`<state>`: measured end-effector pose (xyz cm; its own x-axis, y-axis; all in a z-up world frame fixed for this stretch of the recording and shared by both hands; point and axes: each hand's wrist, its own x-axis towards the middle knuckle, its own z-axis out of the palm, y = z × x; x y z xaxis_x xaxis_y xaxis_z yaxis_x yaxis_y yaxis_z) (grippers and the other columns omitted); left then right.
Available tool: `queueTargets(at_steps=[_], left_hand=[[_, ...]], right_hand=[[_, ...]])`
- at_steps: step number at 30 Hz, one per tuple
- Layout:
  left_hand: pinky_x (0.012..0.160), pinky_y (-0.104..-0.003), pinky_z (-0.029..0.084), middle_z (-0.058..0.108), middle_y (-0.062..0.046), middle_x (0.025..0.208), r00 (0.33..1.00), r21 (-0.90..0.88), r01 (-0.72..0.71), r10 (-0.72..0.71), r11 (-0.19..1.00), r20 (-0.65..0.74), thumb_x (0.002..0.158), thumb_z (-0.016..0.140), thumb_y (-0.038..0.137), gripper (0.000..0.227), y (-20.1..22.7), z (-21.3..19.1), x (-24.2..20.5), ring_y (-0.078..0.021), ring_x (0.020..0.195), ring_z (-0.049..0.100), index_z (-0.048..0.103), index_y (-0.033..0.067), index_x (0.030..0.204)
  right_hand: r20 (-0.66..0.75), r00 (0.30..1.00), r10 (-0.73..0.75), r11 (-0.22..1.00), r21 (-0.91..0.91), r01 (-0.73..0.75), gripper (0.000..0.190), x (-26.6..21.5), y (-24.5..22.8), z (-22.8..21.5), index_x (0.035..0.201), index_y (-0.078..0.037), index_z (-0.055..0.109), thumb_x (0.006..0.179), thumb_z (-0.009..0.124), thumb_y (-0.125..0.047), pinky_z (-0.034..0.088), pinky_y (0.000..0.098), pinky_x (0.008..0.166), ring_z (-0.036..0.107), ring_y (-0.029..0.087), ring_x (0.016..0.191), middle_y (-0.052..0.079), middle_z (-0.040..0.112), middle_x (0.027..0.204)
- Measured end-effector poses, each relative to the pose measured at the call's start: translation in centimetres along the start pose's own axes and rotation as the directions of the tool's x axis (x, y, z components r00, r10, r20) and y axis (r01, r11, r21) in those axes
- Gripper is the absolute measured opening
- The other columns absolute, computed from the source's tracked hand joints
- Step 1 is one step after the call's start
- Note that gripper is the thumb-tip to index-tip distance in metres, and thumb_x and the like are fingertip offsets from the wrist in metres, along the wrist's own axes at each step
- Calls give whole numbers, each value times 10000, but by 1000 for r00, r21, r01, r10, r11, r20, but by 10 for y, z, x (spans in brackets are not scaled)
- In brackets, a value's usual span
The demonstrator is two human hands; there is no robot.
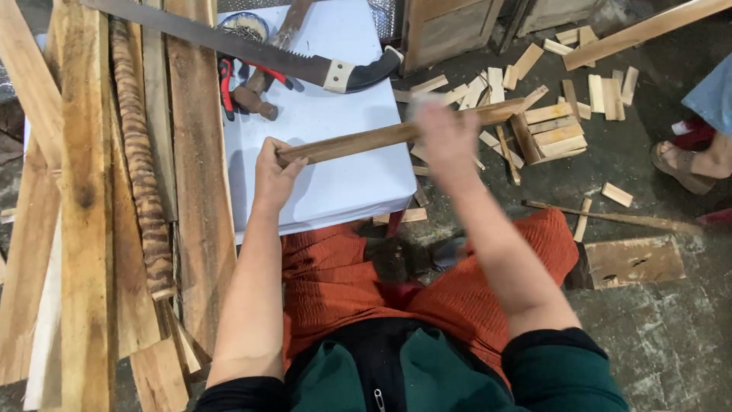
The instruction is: The person sits on the floor and smooths a long wooden plank using a sanding block. They then pick up a hand saw and cut the plank into smaller pieces, placing the cut sections aside.
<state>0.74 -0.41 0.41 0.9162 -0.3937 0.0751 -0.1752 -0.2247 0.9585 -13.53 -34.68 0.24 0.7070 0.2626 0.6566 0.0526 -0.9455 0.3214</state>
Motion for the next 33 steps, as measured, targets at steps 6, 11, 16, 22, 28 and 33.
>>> queueTargets(at_steps=[6, 11, 16, 22, 28, 33], left_hand=[[738, -389, 482, 646, -115, 927, 999, 16, 40, -40, 999, -23, 924, 763, 39, 237, 3, 1, 0, -229, 859, 598, 542, 60, 1005], [777, -421, 475, 632, -115, 950, 996, -4, 45, -45, 999, -72, 982, 769, 223, 267, -15, 6, 2, -233, 903, 579, 540, 99, 1042], [813, -394, 477, 632, -86, 982, 982, 9, 47, -45, 999, -183, 1022, 733, 246, 251, -3, 8, -1, -230, 946, 584, 516, 134, 1081], [826, -429, 512, 673, -102, 990, 957, 72, 98, -74, 993, -280, 987, 775, 251, 249, 23, 15, -3, -249, 948, 622, 567, 142, 1072], [816, -436, 538, 707, -97, 966, 953, 154, 127, -77, 980, -294, 1022, 726, 293, 196, 20, 18, -1, -269, 948, 664, 612, 137, 1056], [825, -427, 533, 714, -89, 971, 955, 125, 99, -59, 987, -292, 1115, 537, 284, 197, 6, 17, 2, -221, 943, 648, 650, 132, 1059]], right_hand=[[19, 921, 388, 907, -183, -379, 466, -57, 95, -3, 1514, -64, 609, 1071, 681, -190, 159, 625, 1095, 496, 286, 1431, 128, 604, 1538], [-38, 980, 197, 956, -212, -201, 357, 17, -27, 21, 1375, -155, 637, 1046, 534, -64, 304, 613, 1080, 511, 274, 1388, 102, 611, 1413], [-46, 996, 72, 969, 241, -58, 438, 47, -119, 19, 1527, -178, 504, 1101, 403, -186, 137, 623, 1222, 364, 275, 1522, 79, 446, 1613], [7, 985, 174, 982, 76, -174, 430, -22, -16, 29, 1468, -126, 594, 1065, 443, -109, 225, 675, 1139, 406, 350, 1478, 113, 549, 1536], [255, 835, 488, 848, 88, -522, 481, -41, 3, 38, 1496, -125, 561, 1030, 656, -198, 287, 623, 1142, 376, 311, 1465, 78, 500, 1561], [337, 892, 301, 873, 279, -400, 447, 55, -147, 37, 1515, -101, 516, 1070, 504, -132, 254, 498, 1244, 416, 294, 1482, 130, 507, 1560]])
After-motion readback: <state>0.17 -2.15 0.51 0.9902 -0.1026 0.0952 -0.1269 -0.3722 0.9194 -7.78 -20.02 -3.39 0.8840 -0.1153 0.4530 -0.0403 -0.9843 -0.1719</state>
